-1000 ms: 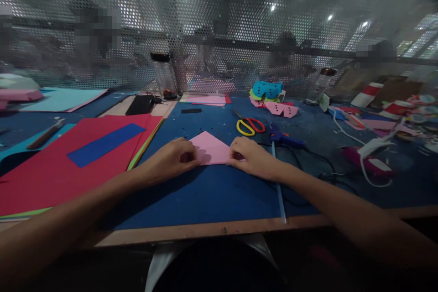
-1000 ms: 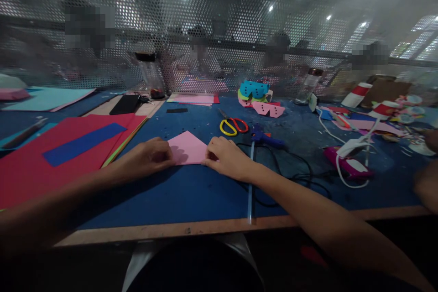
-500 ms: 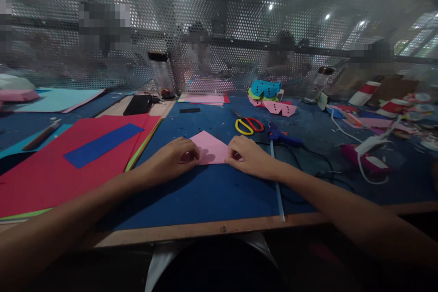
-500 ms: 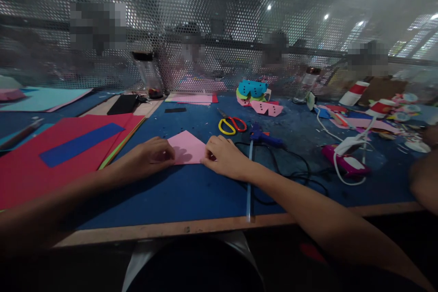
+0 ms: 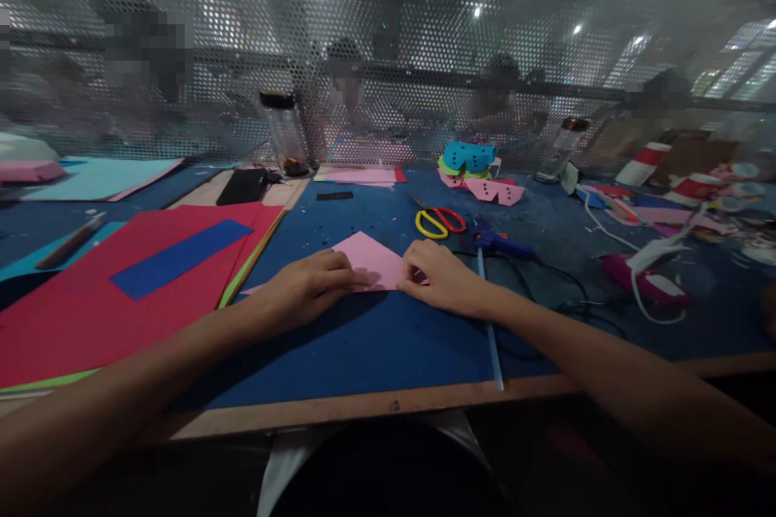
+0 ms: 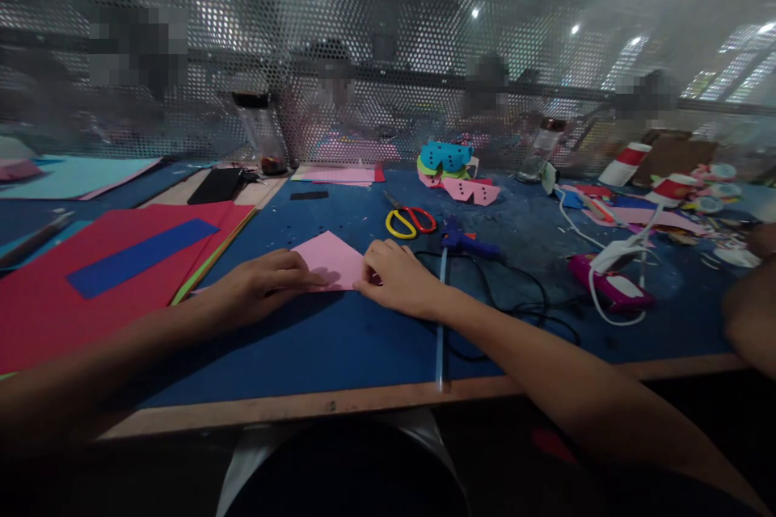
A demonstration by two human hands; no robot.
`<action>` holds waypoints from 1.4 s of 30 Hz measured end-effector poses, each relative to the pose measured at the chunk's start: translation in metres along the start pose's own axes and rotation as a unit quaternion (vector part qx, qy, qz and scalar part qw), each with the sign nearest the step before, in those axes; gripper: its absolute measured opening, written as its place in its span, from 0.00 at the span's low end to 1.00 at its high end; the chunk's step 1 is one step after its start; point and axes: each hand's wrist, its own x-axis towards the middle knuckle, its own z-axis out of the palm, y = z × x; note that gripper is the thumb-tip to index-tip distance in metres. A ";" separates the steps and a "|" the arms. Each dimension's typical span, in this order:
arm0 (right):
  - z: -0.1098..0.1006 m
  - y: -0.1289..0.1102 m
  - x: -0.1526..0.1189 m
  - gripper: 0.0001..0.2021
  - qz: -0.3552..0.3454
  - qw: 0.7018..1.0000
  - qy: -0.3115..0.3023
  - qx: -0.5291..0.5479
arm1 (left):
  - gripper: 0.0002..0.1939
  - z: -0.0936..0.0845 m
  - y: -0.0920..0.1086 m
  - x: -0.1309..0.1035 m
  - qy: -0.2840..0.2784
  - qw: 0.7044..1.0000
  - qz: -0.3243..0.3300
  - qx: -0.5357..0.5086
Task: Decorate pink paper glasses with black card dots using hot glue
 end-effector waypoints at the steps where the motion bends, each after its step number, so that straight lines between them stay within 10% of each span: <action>1: 0.000 0.000 0.000 0.08 0.002 1.000 -0.001 0.000 | 0.18 0.000 0.000 0.000 -0.001 1.000 0.003 0.006; 42: -0.012 -0.002 0.000 0.09 0.007 0.999 -0.038 -0.013 | 0.22 -0.001 0.006 -0.003 -0.019 0.994 0.040 0.099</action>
